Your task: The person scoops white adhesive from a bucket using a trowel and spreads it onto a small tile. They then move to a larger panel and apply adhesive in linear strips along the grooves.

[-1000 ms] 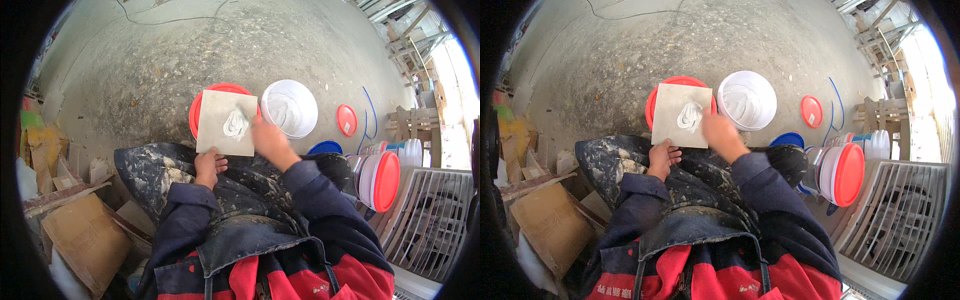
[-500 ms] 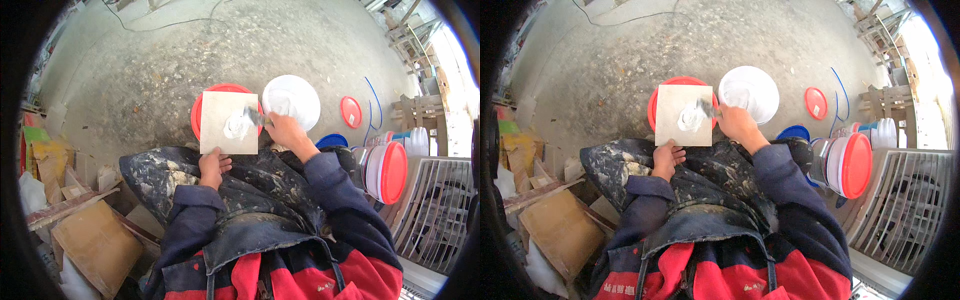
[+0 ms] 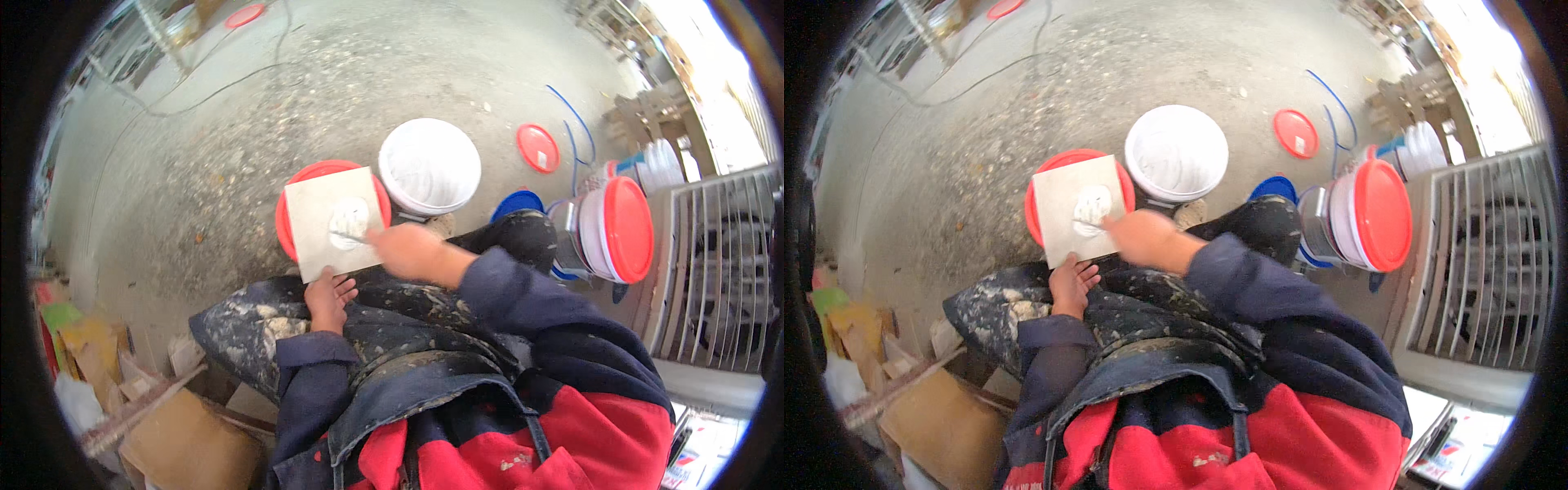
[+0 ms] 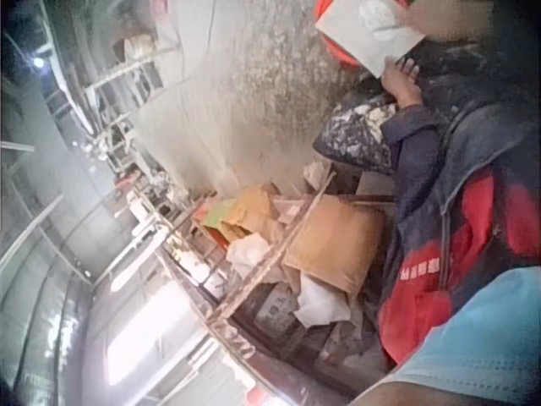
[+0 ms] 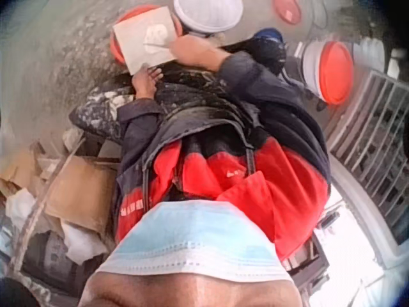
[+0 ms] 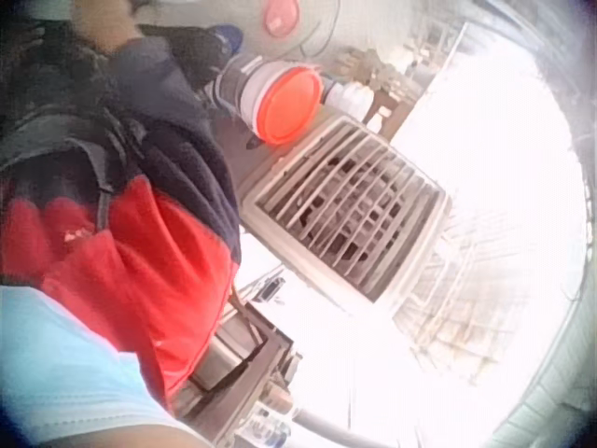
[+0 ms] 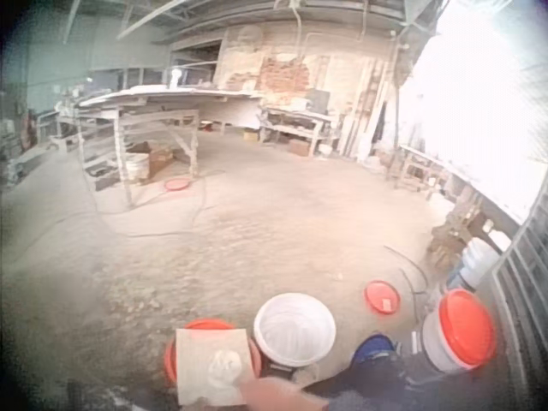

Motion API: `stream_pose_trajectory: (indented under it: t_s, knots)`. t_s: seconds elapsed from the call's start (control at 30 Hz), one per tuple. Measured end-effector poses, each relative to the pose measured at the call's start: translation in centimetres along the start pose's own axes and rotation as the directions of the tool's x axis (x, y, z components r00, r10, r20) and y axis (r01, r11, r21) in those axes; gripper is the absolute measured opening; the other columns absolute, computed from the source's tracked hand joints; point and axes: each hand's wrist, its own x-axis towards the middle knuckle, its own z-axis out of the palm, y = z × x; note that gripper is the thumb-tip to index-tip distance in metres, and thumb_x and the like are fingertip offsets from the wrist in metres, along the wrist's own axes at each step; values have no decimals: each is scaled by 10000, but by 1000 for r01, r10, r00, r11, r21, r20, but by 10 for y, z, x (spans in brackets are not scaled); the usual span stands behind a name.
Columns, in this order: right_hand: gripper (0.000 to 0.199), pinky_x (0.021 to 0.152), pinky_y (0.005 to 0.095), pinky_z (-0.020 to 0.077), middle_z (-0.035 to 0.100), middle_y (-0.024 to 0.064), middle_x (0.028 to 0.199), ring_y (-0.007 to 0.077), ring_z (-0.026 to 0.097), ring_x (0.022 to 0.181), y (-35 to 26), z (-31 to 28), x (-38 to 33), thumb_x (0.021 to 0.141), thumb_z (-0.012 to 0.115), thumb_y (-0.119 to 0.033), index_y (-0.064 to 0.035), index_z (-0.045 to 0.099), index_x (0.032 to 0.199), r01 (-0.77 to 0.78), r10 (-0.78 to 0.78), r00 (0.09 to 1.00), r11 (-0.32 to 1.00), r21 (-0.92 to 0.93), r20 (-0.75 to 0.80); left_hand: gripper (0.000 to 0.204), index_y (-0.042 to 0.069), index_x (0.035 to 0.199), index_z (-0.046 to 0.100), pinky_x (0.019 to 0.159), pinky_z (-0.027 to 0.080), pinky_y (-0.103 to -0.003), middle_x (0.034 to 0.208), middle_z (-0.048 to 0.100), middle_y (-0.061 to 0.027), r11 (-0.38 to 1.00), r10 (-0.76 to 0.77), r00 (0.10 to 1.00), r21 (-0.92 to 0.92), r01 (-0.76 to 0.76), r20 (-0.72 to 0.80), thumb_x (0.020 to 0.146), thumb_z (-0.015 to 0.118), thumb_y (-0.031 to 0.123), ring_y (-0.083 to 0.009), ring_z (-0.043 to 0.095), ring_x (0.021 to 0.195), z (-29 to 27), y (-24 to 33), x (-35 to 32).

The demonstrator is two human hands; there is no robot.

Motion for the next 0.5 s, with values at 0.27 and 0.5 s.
stream_pose_trajectory:
  t_s: [0.27,0.5]
  knots:
    - [331,672,502,581,704,186,767,370,727,747,-17,-4,3,922,515,-100,20,551,1228,-30,29,999,999,-38,-28,363,-31,1239,577,595,586,-385,1067,688,-173,1000,0,1000,5,0,18,1031,560,266,-260,699,787,-4,-4,5]
    - [283,652,517,575,704,210,781,372,727,745,-2,13,32,930,557,-174,2,584,1150,-120,112,975,992,-32,-193,345,-36,1173,610,546,590,-375,942,678,-148,999,10,1000,-47,-10,5,1013,593,270,-263,710,726,-1,-7,6]
